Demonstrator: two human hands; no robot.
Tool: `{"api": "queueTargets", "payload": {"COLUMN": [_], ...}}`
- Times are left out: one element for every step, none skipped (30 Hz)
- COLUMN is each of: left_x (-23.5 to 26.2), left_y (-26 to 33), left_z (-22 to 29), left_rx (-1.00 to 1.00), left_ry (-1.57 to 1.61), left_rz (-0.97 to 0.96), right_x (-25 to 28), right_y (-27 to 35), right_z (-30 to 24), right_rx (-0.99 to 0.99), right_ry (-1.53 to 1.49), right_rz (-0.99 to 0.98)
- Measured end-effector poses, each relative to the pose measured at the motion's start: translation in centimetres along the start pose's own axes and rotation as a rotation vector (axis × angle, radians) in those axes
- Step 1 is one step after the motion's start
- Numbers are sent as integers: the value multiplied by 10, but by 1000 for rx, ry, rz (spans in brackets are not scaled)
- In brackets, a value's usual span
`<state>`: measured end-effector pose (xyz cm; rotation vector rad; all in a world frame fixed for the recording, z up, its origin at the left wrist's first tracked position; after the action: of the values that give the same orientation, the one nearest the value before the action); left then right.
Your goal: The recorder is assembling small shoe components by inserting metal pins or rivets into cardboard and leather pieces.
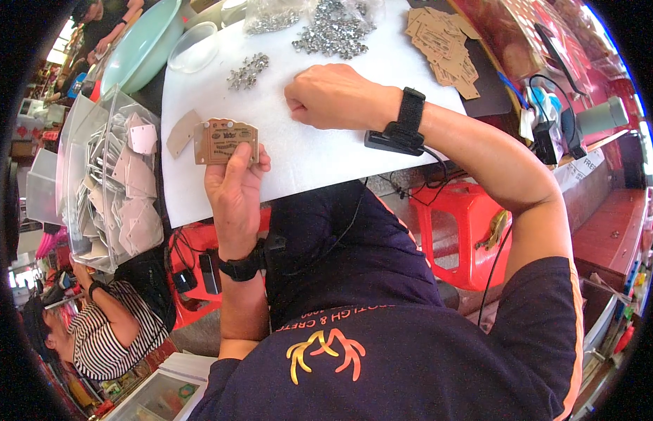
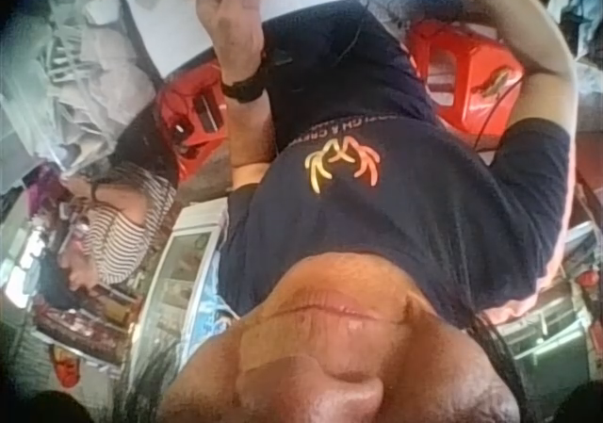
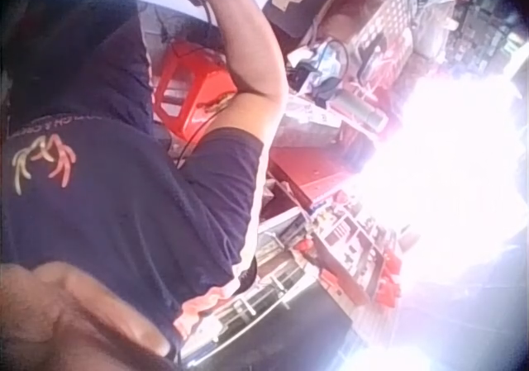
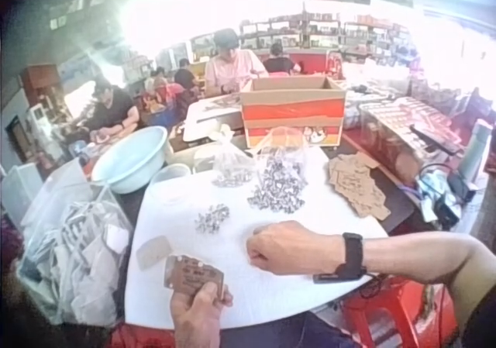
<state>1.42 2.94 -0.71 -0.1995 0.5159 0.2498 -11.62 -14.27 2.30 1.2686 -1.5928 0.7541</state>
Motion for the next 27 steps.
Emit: {"api": "queueTargets", "payload": {"left_x": [0, 1, 2, 2, 1, 2, 1, 0, 0, -1, -1, -1, 0, 1, 2, 2, 1, 0, 1, 2, 3, 3, 3, 3, 3, 3, 3], "left_y": [0, 0, 0, 0, 0, 0, 0, 0, 0, -1, -1, -1, -1, -1, 0, 0, 0, 0, -1, -1, -1, -1, -1, -1, -1, -1, -1], "left_z": [-1, -1, -1, -1, -1, -1, 0, 0, 0, 0, 0, 0, 0, -1, -1, -1, -1, -1, -1, -3, -3, -3, -3, -3, -3, -3, -2], "left_rx": [1, -1, -4, -4, -7, -12, -12, -8, -4, -5, -9, -13, -14, -10, -7, -8, -10, -11, -12, -13, -14, -15, -18, -21, -22, -25, -28], "left_ry": [1, -2, -6, -6, -1, 4, 3, 4, 6, 6, 3, 1, 1, 5, 8, 7, 9, 11, 11, 13, 14, 15, 20, 24, 25, 29, 33], "left_rz": [-1, -5, -9, -9, -12, -13, -11, 0, 9, 10, 9, 11, 13, 15, 18, 21, 20, 16, 17, 12, 7, 7, 2, -4, -3, 0, 3], "right_x": [-1, -3, -4, -5, -6, -6, -5, -3, -2, -2, -3, -3, -1, 1, 4, 7, 10, 11, 12, 12, 12, 12, 12, 12, 12, 13, 14], "right_y": [-2, -4, -6, -7, -8, -8, -9, -9, -8, -9, -10, -11, -12, -12, -12, -13, -14, -15, -16, -17, -17, -17, -16, -15, -14, -12, -11], "right_z": [-1, -2, -4, -5, -7, -9, -11, -11, -12, -11, -9, -10, -11, -11, -13, -13, -12, -10, -10, -9, -9, -9, -10, -11, -12, -13, -14], "right_rx": [-1, 16, 34, 34, 53, 73, 75, 60, 44, 45, 26, 8, 10, -23, -54, -51, -68, -87, -85, -96, -108, -108, -85, -62, -61, -38, -15], "right_ry": [0, 10, 20, 20, 32, 43, 43, 42, 43, 43, 39, 34, 34, 26, 19, 19, -9, -36, -36, -45, -53, -52, -43, -35, -34, -1, 31], "right_rz": [0, 21, 42, 42, 57, 72, 72, 44, 17, 17, 0, -18, -19, -33, -47, -48, -75, -100, -101, -121, -142, -142, -137, -131, -132, -131, -130]}}
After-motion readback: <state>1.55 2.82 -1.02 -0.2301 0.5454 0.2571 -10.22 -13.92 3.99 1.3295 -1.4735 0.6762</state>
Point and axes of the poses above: each hand's wrist, its own y-axis away from the middle knuckle, its own x-axis out of the back of the hand, z = x × y, the point moved 1 cm from there along -y, towards the middle knuckle, and after that the axes turned 14 degrees about -z, right-handed, at the moved point
